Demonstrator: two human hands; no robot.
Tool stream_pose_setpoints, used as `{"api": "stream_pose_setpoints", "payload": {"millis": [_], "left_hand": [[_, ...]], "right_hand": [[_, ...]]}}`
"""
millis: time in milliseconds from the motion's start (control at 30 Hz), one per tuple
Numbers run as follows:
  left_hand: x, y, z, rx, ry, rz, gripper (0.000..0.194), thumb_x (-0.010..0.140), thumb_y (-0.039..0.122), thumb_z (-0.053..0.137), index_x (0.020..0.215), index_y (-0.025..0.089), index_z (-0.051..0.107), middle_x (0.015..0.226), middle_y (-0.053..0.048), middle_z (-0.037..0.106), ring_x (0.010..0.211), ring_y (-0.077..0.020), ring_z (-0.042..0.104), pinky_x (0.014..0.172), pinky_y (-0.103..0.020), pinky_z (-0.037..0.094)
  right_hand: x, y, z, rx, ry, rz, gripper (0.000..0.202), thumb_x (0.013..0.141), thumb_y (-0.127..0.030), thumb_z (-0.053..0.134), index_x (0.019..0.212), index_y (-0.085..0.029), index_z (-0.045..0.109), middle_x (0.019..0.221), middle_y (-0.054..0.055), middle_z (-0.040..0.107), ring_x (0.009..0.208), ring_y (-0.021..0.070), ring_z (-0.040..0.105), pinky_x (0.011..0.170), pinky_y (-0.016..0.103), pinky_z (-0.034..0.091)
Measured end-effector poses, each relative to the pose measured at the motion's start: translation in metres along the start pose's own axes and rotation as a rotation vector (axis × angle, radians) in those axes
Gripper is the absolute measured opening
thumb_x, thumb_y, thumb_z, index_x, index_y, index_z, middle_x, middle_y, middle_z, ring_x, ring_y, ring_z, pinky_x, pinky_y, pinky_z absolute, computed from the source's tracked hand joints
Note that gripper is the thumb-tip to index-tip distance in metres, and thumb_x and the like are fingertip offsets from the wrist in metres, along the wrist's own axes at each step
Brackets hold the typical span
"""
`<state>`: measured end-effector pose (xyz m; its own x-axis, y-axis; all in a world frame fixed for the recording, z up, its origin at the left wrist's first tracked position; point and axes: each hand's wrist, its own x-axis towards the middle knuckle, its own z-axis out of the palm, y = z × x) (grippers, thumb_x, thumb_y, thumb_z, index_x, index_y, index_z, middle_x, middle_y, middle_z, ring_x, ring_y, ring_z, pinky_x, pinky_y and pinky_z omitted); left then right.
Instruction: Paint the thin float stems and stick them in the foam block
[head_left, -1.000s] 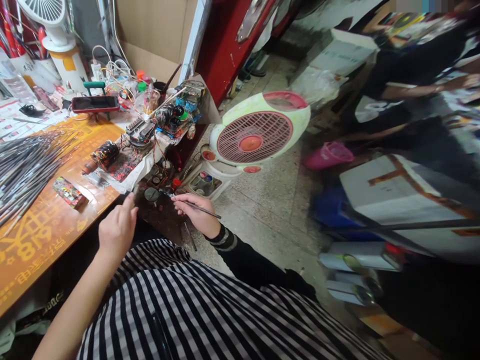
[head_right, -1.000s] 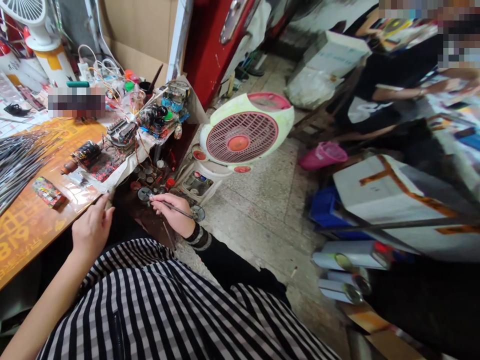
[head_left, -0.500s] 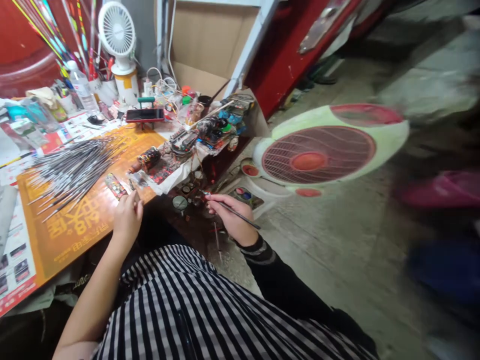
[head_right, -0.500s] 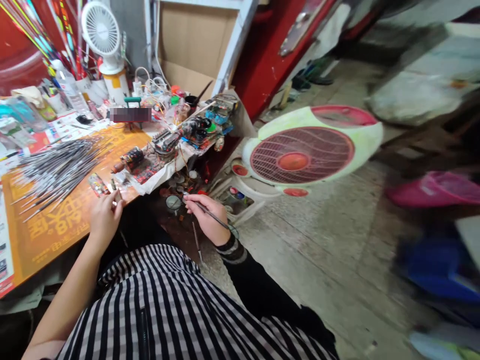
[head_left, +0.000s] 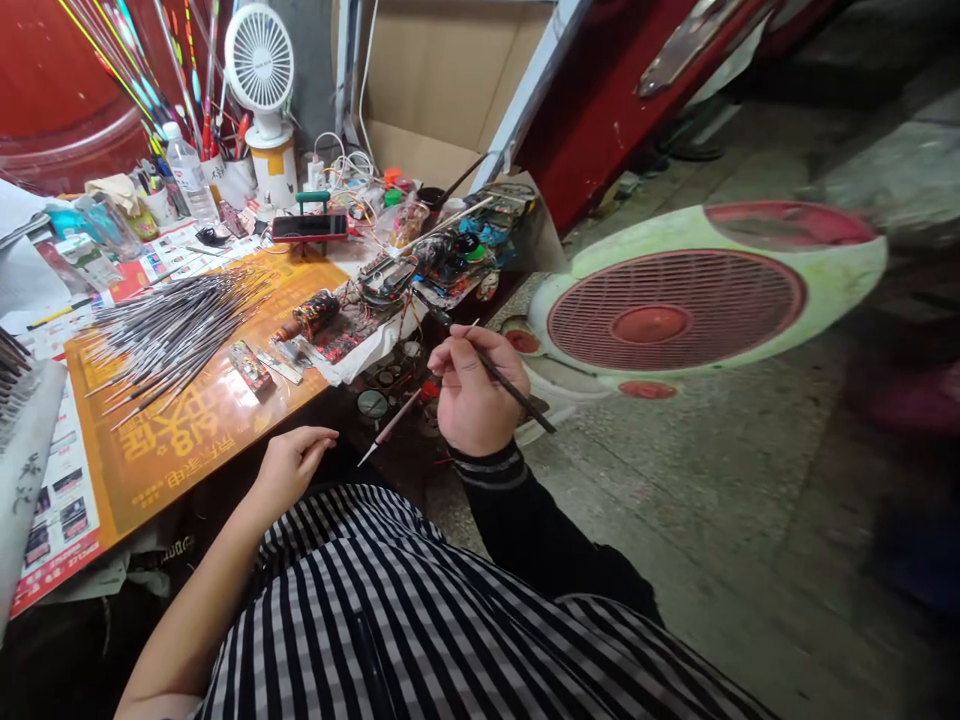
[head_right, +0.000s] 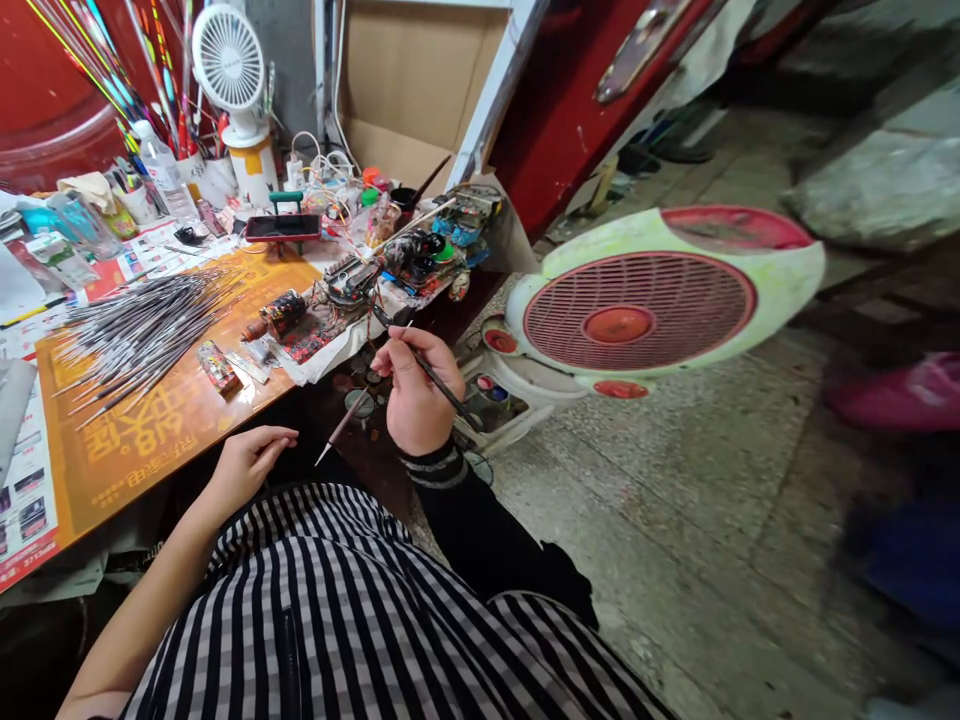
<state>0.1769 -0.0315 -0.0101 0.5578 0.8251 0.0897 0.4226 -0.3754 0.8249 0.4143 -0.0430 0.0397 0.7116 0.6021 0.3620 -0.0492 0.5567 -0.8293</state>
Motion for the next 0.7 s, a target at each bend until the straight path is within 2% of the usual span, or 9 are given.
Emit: {"api": "stream_pose_setpoints", "payload": {"millis": [133, 233, 333, 467, 600, 700], "left_hand": [[-0.017, 0.008, -0.003, -0.279, -0.114, -0.209, 0.031, 0.094, 0.040, 0.055, 0.108, 0.020, 0.074, 0.089, -0.004, 0.076, 0.055, -0.0085, 0.055, 0.054, -0.022, 0.045], [-0.033, 0.010, -0.011, -0.395, -0.063, -0.293, 0.031, 0.090, 0.043, 0.062, 0.103, 0.018, 0.075, 0.082, -0.003, 0.075, 0.051, -0.0069, 0.049, 0.050, -0.020, 0.038], [-0.054, 0.008, -0.025, -0.339, 0.070, -0.312, 0.030, 0.086, 0.045, 0.067, 0.092, 0.017, 0.076, 0.076, -0.003, 0.073, 0.057, -0.0091, 0.053, 0.055, -0.021, 0.040], [-0.091, 0.002, -0.057, -0.061, 0.265, -0.221, 0.030, 0.090, 0.046, 0.064, 0.086, 0.019, 0.076, 0.079, -0.004, 0.072, 0.070, -0.0130, 0.061, 0.068, -0.025, 0.047], [-0.136, -0.004, -0.107, 0.249, 0.552, -0.132, 0.025, 0.094, 0.039, 0.060, 0.087, 0.020, 0.073, 0.083, -0.005, 0.070, 0.078, -0.0146, 0.064, 0.074, -0.027, 0.051], [-0.169, -0.016, -0.155, 0.395, 0.796, -0.181, 0.019, 0.094, 0.035, 0.058, 0.092, 0.021, 0.071, 0.088, -0.004, 0.070, 0.077, -0.0135, 0.066, 0.075, -0.028, 0.053]], "right_hand": [[-0.008, 0.007, 0.026, 0.064, 0.004, 0.080, 0.025, 0.079, -0.040, 0.076, 0.091, -0.021, 0.067, 0.067, -0.005, 0.063, 0.058, 0.0076, 0.059, 0.055, 0.021, 0.047], [-0.020, 0.014, 0.044, 0.110, 0.010, 0.137, 0.027, 0.077, -0.041, 0.078, 0.091, -0.020, 0.067, 0.066, -0.006, 0.063, 0.058, 0.0075, 0.059, 0.056, 0.021, 0.048], [-0.037, 0.019, 0.063, 0.151, -0.025, 0.177, 0.027, 0.076, -0.039, 0.080, 0.089, -0.020, 0.067, 0.066, -0.006, 0.063, 0.058, 0.0080, 0.059, 0.058, 0.022, 0.051], [-0.068, 0.025, 0.087, 0.198, -0.139, 0.195, 0.026, 0.076, -0.038, 0.081, 0.088, -0.018, 0.069, 0.067, -0.003, 0.065, 0.058, 0.0102, 0.061, 0.056, 0.024, 0.050], [-0.095, 0.036, 0.103, 0.238, -0.338, 0.183, 0.038, 0.075, -0.052, 0.078, 0.094, -0.019, 0.073, 0.071, 0.000, 0.068, 0.059, 0.0141, 0.062, 0.054, 0.028, 0.049], [-0.107, 0.046, 0.104, 0.191, -0.438, 0.221, 0.036, 0.077, -0.048, 0.078, 0.099, -0.021, 0.074, 0.077, 0.001, 0.071, 0.060, 0.0149, 0.063, 0.058, 0.031, 0.051]]}}
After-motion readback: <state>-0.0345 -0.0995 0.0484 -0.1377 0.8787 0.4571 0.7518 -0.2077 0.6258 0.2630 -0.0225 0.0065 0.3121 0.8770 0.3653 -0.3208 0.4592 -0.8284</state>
